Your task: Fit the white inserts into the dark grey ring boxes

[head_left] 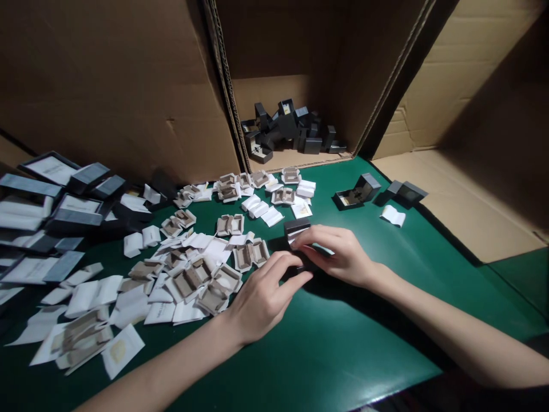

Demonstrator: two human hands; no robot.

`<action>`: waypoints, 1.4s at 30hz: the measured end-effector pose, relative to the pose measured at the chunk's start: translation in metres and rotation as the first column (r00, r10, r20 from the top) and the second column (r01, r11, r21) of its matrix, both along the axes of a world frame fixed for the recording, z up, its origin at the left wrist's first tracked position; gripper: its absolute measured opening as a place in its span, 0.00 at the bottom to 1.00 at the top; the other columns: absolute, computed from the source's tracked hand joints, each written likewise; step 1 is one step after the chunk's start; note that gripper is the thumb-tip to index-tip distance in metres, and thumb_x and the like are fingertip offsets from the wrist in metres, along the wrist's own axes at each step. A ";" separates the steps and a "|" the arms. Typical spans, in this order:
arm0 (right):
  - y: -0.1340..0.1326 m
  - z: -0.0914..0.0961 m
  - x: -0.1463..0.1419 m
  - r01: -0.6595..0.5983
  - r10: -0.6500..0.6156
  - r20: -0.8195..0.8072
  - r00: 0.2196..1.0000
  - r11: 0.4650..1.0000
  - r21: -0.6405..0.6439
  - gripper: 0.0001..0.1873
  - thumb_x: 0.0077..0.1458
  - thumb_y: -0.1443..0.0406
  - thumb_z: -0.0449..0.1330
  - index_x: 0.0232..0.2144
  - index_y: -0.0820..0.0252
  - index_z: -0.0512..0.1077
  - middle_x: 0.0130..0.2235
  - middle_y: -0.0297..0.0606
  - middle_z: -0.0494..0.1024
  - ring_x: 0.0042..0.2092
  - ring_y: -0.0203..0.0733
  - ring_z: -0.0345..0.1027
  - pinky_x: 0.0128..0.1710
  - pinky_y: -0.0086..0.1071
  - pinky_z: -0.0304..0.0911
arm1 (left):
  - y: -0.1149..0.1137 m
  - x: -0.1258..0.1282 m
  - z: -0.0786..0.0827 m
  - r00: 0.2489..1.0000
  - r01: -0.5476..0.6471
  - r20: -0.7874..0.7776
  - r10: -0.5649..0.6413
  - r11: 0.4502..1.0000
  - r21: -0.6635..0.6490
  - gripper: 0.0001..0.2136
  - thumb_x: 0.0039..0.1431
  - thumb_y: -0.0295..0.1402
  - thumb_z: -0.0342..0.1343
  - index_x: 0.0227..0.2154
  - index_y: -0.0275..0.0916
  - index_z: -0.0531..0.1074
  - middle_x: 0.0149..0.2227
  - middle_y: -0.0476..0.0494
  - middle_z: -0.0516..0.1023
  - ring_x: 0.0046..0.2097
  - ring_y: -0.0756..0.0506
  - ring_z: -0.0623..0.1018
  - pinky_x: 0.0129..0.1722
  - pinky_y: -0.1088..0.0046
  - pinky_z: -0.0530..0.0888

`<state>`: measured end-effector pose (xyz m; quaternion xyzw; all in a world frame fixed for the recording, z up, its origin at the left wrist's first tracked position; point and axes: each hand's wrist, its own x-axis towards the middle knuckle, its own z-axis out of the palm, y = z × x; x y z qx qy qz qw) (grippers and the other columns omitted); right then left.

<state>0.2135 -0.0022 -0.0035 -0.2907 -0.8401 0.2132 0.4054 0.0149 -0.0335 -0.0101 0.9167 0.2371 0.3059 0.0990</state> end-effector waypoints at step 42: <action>0.012 0.002 0.017 -0.137 0.051 0.303 0.952 0.953 0.270 0.18 0.50 0.78 0.48 0.38 0.57 0.70 0.38 0.36 0.79 0.45 0.42 0.66 0.47 0.43 0.52 | 0.000 -0.006 -0.002 0.995 -0.087 0.040 0.093 0.987 -0.132 0.20 0.55 0.16 0.46 0.48 0.37 0.69 0.46 0.37 0.68 0.51 0.42 0.69 0.49 0.61 0.71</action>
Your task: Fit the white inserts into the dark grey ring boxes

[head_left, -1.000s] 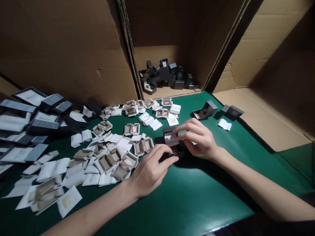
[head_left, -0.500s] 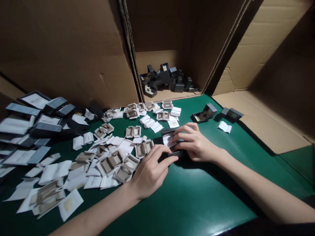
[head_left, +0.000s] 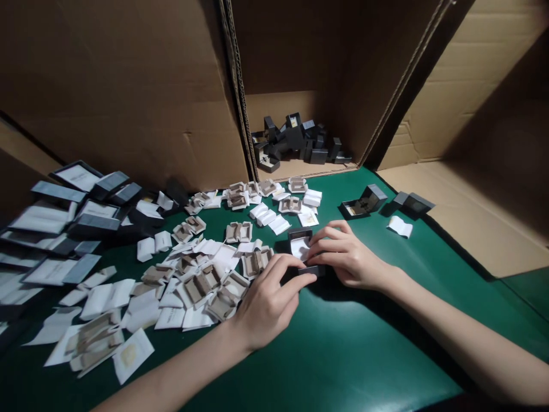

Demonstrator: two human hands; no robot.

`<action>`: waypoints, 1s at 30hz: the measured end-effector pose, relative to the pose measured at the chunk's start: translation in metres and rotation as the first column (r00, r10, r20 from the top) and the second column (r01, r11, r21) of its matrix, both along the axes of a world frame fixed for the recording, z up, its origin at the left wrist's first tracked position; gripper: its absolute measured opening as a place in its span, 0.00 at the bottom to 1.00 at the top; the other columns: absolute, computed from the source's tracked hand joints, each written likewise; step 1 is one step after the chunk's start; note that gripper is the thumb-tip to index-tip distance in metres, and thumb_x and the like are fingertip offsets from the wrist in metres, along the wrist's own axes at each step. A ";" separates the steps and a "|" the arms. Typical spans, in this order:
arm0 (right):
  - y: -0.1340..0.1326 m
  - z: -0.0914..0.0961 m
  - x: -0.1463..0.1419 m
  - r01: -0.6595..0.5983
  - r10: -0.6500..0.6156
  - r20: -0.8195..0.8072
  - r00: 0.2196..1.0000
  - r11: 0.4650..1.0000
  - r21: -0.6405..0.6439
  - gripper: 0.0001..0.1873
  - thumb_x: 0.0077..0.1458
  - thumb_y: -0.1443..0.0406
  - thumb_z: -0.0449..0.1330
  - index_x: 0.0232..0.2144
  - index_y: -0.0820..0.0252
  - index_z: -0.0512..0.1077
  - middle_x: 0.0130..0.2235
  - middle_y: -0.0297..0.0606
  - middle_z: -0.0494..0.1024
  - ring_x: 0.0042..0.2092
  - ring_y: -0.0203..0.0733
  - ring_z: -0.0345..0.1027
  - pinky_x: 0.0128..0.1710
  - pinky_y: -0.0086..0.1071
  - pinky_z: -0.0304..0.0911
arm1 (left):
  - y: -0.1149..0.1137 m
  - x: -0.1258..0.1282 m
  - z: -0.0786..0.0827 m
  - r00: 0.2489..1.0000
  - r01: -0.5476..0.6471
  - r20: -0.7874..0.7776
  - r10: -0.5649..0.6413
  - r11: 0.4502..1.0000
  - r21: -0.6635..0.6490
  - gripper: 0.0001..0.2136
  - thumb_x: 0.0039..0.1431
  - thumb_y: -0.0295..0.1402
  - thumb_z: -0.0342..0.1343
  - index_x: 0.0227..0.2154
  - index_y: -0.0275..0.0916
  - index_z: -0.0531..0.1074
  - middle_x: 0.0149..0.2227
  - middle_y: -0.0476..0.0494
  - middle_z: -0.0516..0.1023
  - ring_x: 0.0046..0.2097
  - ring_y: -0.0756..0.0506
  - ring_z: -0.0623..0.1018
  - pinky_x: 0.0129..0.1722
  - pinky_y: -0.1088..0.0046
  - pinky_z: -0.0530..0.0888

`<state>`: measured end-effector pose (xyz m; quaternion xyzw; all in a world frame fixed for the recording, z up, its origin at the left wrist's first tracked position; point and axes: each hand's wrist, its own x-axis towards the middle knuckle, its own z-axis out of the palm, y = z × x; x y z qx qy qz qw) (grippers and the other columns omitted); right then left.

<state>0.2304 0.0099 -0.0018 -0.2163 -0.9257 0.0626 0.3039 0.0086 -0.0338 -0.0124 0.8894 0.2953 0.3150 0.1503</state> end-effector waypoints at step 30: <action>-0.009 -0.002 -0.010 0.170 -0.192 0.119 0.974 0.971 0.170 0.13 0.56 0.76 0.49 0.36 0.60 0.71 0.40 0.37 0.79 0.46 0.42 0.64 0.46 0.40 0.53 | -0.002 0.006 -0.003 0.968 -0.119 -0.211 0.138 0.988 0.098 0.10 0.59 0.22 0.47 0.42 0.35 0.67 0.48 0.40 0.71 0.48 0.41 0.68 0.47 0.60 0.70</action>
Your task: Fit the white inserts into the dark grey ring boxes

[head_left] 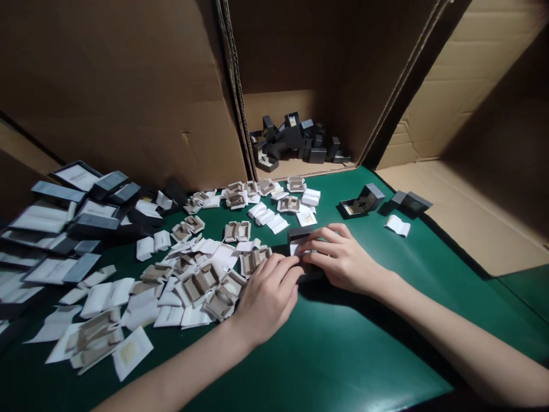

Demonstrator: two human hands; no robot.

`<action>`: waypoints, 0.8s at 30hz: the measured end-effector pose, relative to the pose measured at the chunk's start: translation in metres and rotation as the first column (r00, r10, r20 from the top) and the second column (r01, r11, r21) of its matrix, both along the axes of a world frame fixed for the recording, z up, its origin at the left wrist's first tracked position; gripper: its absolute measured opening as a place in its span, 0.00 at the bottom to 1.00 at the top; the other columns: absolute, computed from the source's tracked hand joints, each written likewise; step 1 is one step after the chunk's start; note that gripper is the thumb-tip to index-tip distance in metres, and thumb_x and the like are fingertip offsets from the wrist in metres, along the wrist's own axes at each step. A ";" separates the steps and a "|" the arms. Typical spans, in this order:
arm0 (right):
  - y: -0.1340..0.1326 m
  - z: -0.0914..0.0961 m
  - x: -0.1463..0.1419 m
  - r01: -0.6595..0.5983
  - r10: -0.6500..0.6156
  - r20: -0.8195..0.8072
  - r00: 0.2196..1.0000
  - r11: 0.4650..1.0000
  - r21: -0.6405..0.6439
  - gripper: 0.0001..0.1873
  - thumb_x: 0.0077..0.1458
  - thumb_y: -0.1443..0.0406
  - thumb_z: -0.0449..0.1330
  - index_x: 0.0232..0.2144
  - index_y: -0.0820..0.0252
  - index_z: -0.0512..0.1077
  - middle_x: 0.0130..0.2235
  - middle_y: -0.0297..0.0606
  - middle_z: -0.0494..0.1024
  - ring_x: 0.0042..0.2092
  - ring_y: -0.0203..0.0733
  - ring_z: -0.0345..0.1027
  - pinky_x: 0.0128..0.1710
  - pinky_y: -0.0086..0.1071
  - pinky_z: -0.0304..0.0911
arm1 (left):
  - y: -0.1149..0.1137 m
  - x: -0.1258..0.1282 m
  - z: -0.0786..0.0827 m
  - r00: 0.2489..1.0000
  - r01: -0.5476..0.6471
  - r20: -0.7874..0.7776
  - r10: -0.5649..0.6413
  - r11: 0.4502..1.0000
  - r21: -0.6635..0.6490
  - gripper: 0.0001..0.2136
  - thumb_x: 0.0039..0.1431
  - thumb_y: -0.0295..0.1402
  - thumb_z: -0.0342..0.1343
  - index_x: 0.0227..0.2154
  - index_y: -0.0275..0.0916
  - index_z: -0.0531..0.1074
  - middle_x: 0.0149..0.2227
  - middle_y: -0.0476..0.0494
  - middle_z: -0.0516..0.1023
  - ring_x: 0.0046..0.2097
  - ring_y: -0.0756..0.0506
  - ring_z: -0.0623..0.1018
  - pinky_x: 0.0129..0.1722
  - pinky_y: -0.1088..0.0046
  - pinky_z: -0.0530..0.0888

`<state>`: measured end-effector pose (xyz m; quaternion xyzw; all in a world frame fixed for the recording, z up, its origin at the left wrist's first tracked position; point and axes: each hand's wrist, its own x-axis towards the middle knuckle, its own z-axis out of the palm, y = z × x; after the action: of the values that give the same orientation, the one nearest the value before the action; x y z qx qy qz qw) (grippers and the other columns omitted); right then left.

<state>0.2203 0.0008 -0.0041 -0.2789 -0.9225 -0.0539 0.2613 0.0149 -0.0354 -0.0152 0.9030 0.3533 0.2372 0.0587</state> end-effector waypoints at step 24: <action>-0.012 0.009 -0.002 0.037 -0.036 -0.159 0.987 0.999 0.003 0.12 0.59 0.73 0.51 0.40 0.59 0.71 0.47 0.39 0.77 0.46 0.41 0.66 0.47 0.41 0.59 | -0.004 0.004 -0.002 0.986 -0.086 -0.133 0.102 0.989 0.123 0.10 0.56 0.24 0.48 0.41 0.34 0.67 0.53 0.33 0.65 0.50 0.37 0.67 0.47 0.57 0.71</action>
<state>0.2187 -0.0113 0.0054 -0.2984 -0.8934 -0.0393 0.3337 0.0192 -0.0398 -0.0168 0.9016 0.3843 0.1964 -0.0301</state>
